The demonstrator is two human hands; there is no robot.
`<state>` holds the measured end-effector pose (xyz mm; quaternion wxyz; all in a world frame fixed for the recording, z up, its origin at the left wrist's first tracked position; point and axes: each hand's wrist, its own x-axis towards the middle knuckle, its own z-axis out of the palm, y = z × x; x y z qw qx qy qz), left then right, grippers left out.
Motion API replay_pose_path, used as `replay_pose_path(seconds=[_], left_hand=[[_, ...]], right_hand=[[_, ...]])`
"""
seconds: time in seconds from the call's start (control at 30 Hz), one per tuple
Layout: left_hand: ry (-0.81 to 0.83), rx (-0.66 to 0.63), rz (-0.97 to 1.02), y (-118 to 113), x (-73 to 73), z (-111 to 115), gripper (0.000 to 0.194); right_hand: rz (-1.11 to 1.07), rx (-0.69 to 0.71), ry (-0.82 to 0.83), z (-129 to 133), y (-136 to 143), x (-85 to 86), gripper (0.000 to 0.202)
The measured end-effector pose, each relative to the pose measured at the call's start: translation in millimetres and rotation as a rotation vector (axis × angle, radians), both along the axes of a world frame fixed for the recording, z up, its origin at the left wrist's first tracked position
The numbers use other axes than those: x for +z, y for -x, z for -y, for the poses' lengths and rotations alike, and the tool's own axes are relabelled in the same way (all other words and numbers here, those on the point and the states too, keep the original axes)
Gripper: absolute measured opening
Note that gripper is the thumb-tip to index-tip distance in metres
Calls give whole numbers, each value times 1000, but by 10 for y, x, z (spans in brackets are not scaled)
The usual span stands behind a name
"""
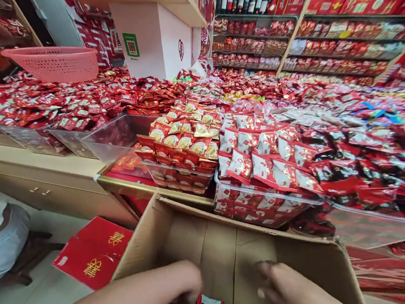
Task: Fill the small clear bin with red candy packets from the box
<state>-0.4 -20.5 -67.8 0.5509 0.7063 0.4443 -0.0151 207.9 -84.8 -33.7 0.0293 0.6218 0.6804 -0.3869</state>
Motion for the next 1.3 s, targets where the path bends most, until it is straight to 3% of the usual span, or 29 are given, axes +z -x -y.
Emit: replay_pose_path(seconds=[0.1,0.17,0.33,0.43,0.6,0.77,0.83,0.93,1.07,1.13,1.23,1.3], left_hand=[[146,-163,53,-170,212,-177,22],[235,-204,128,-255,379,-232,21],[383,-43,452,-276,668,-199,36],[373,-16,500,-247,709,-173,49],[445,64,568,-265,729,-199,49],[685,93,565,-241,779,-278,40],[816,63,529,-225,780,-290,45],[950,51,519,-223,776,-259,52],[812,197,572,-255,786,-183,38],[689,215,584,-271,789,-157,39],[520,170,593,-284,783,-125,45],[406,148,541,-284,776,-96,48]], right_hand=[[-228,-96,-37,-36,22,141,38],[-423,-136,-13,-56,58,246,31],[-709,-364,-17,-80,98,348,30],[-732,-437,-103,-82,93,350,32],[-805,-498,-110,-94,83,376,34],[-844,-612,-219,-84,26,379,29],[-832,-669,-308,-61,1,382,24],[-787,-602,-415,-21,-33,412,17],[-815,-337,-388,6,-71,469,17],[-862,-363,-314,7,-66,478,22],[-884,-518,-186,-1,-15,472,30],[-885,-508,-102,-13,32,462,33]])
